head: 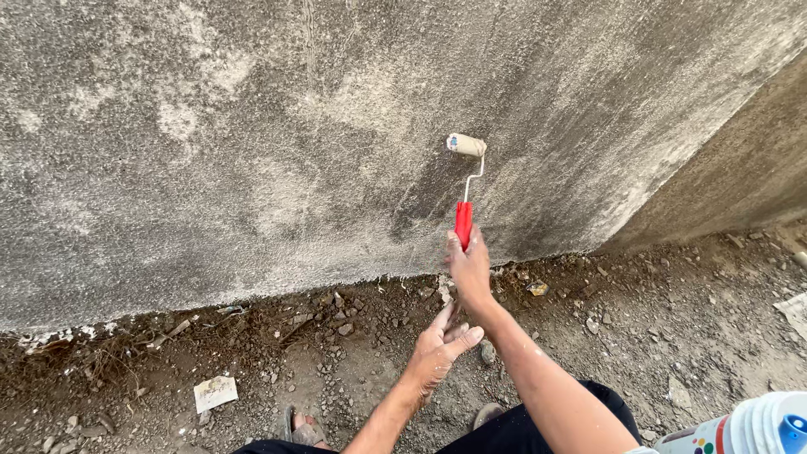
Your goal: The person sits on the ground beside a concrete wall and uses a small paint roller to apply liquid from a bucket onto the wall, leaving dark wet streaks. They roll up and down across different sections of the wall and occasionally touch the wall with a hand.
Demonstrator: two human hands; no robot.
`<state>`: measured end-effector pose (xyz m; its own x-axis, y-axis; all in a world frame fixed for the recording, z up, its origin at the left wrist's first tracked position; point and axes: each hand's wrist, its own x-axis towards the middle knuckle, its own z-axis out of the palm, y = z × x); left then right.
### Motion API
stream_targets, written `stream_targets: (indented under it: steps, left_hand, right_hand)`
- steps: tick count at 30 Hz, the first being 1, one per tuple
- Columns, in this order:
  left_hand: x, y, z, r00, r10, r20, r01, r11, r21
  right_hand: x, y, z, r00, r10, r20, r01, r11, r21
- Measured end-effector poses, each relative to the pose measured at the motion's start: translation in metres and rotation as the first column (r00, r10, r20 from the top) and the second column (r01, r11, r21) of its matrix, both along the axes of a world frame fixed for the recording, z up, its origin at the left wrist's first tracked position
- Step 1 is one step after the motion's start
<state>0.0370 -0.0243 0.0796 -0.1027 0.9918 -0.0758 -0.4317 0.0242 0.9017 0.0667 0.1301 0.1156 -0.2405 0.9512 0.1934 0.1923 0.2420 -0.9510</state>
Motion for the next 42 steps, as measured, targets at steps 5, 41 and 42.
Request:
stream_targets:
  steps: [5, 41, 42]
  left_hand:
    - [0.0, -0.001, -0.017, 0.999, 0.024, -0.027, -0.028, 0.99, -0.14]
    - [0.0, 0.0, -0.007, 0.998, 0.036, 0.048, -0.039, 0.998, 0.057]
    - [0.0, -0.001, -0.007, 0.998, 0.055, 0.039, -0.056, 0.998, 0.023]
  right_hand:
    - [-0.005, -0.017, -0.054, 0.987, 0.127, 0.102, -0.117, 0.988, -0.096]
    - [0.006, -0.01, -0.03, 0.999, 0.044, 0.016, -0.044, 0.999, 0.006]
    - [0.003, -0.01, -0.029, 0.997, 0.071, 0.032, -0.07, 0.997, -0.035]
